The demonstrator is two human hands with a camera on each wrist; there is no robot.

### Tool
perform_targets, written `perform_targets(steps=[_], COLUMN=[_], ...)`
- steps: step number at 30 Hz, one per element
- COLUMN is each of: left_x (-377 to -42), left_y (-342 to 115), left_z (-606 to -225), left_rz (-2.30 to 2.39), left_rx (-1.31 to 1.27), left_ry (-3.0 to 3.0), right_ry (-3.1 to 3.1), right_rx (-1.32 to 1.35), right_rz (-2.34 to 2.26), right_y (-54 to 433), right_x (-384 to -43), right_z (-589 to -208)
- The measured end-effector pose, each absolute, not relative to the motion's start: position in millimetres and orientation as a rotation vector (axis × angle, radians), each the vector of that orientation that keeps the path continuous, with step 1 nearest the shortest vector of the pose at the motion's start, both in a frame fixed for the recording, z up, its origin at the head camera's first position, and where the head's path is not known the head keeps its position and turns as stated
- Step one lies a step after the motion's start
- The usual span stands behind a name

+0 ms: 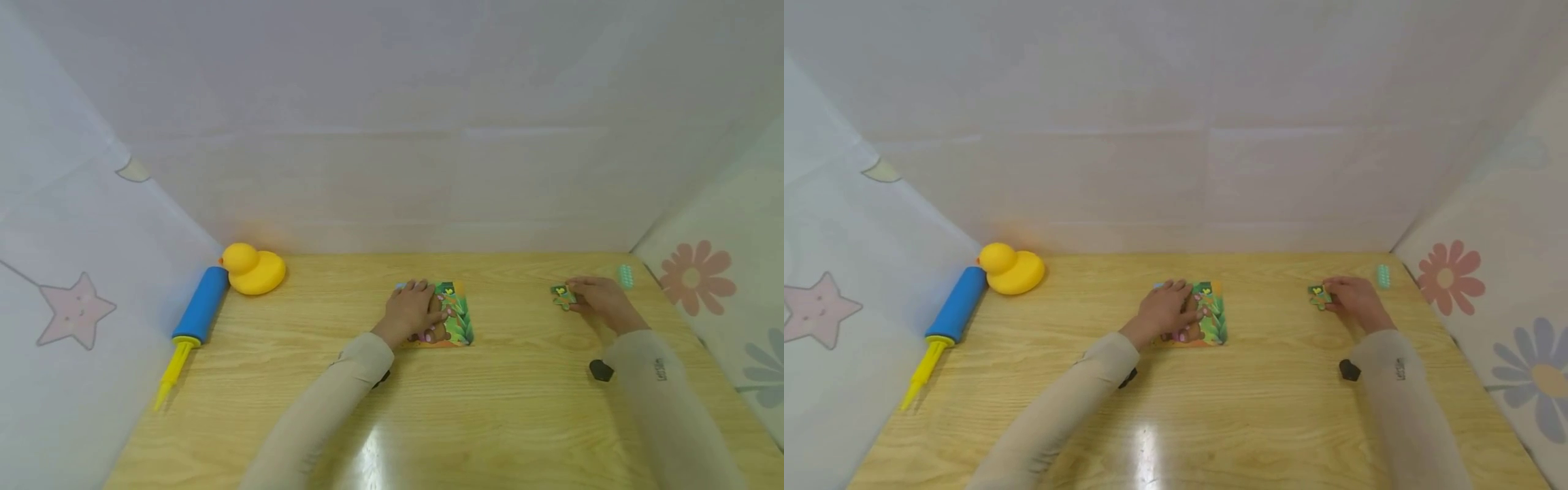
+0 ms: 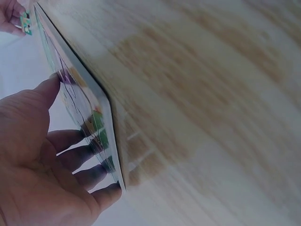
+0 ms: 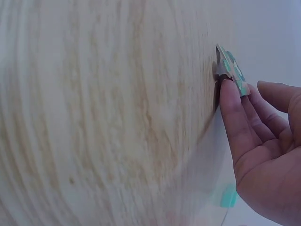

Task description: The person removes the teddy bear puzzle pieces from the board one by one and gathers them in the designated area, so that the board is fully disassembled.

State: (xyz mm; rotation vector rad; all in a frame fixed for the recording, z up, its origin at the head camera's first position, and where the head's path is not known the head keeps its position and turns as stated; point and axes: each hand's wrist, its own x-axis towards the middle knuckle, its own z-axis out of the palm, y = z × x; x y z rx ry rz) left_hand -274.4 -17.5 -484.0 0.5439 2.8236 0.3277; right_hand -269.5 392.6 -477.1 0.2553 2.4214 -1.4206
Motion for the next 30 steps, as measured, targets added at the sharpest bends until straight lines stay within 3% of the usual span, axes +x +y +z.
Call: perform_targets(steps=[30], left_x=[-270.9], left_y=[-17.4], left_z=[-482.2], left_rz=[0.284], left_rx=[0.530], left_ry=[2.831], right_ry=[2.536], right_rx=[0.325], right_rz=[-1.371], right_y=[403.7], right_x=[-263.2], right_z=[-472.9])
